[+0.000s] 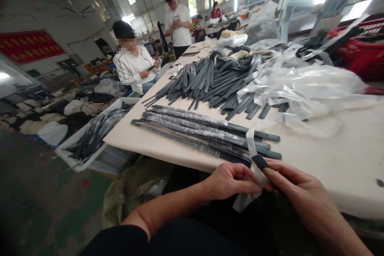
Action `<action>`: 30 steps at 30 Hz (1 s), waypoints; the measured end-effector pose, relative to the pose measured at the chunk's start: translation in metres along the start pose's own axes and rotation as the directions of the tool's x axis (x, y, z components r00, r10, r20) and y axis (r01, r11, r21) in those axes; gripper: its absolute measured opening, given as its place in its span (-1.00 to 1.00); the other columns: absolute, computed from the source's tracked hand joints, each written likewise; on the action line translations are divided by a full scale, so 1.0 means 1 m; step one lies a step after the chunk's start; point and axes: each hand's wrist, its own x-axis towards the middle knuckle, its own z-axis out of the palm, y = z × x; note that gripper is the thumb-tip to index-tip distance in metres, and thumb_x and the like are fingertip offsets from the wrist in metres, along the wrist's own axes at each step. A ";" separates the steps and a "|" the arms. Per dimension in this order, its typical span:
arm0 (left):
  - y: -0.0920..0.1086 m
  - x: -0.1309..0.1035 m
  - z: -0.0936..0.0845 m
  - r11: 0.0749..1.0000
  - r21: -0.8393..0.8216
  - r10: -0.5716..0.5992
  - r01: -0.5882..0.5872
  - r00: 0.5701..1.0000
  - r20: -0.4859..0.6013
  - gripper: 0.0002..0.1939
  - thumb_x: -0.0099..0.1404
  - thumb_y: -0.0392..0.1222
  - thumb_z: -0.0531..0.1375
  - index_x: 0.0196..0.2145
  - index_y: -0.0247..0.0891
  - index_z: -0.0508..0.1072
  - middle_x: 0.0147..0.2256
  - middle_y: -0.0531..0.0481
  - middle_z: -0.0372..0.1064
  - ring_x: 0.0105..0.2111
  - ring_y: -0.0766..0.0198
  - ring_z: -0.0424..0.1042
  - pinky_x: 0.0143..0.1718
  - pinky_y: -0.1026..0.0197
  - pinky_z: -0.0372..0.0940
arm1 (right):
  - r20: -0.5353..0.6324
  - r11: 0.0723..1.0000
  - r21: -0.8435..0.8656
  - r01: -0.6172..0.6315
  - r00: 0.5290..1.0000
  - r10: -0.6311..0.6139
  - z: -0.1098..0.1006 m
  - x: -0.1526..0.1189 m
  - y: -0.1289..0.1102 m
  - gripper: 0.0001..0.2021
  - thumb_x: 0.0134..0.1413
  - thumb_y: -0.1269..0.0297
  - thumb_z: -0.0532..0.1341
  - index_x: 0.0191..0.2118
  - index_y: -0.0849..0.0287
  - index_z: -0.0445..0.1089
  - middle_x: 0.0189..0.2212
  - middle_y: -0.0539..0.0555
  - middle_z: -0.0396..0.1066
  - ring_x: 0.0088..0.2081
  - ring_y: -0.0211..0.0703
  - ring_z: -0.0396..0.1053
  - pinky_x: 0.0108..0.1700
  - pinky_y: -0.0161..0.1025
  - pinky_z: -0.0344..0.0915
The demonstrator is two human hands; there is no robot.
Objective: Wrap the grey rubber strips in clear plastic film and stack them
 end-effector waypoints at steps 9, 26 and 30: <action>0.005 -0.011 -0.018 0.988 0.090 0.128 -0.124 0.991 -0.042 -0.40 -0.10 0.09 0.47 -0.15 -0.30 0.53 -0.48 0.06 0.42 -0.52 0.38 0.35 -0.39 0.29 0.24 | 0.200 0.994 0.083 -0.069 0.978 0.051 0.017 0.002 -0.011 -0.69 -0.11 -0.10 0.38 -0.39 0.03 0.61 -0.66 0.09 0.37 -0.60 -0.14 0.32 -0.57 -0.22 0.23; 0.022 -0.029 -0.030 0.986 0.137 -0.084 0.096 0.992 -0.092 -0.68 -0.02 -0.02 0.46 -0.41 -0.30 0.55 -0.54 -0.01 0.47 -0.57 0.33 0.39 -0.46 0.28 0.29 | 0.205 0.936 -0.034 0.351 0.919 -0.338 0.030 0.019 -0.041 -0.84 0.02 0.21 0.31 -0.36 0.21 0.54 -0.37 0.03 0.48 -0.58 -0.34 0.41 -0.52 -0.39 0.35; 0.026 -0.031 -0.032 0.974 0.222 -0.018 0.036 0.997 -0.081 -0.74 0.02 -0.06 0.43 -0.53 -0.30 0.54 -0.56 -0.01 0.47 -0.56 0.33 0.39 -0.41 0.28 0.32 | 0.212 0.941 -0.018 0.338 0.921 -0.327 0.025 0.023 -0.037 -0.83 0.02 0.21 0.31 -0.35 0.23 0.53 -0.43 0.01 0.46 -0.58 -0.34 0.41 -0.52 -0.40 0.37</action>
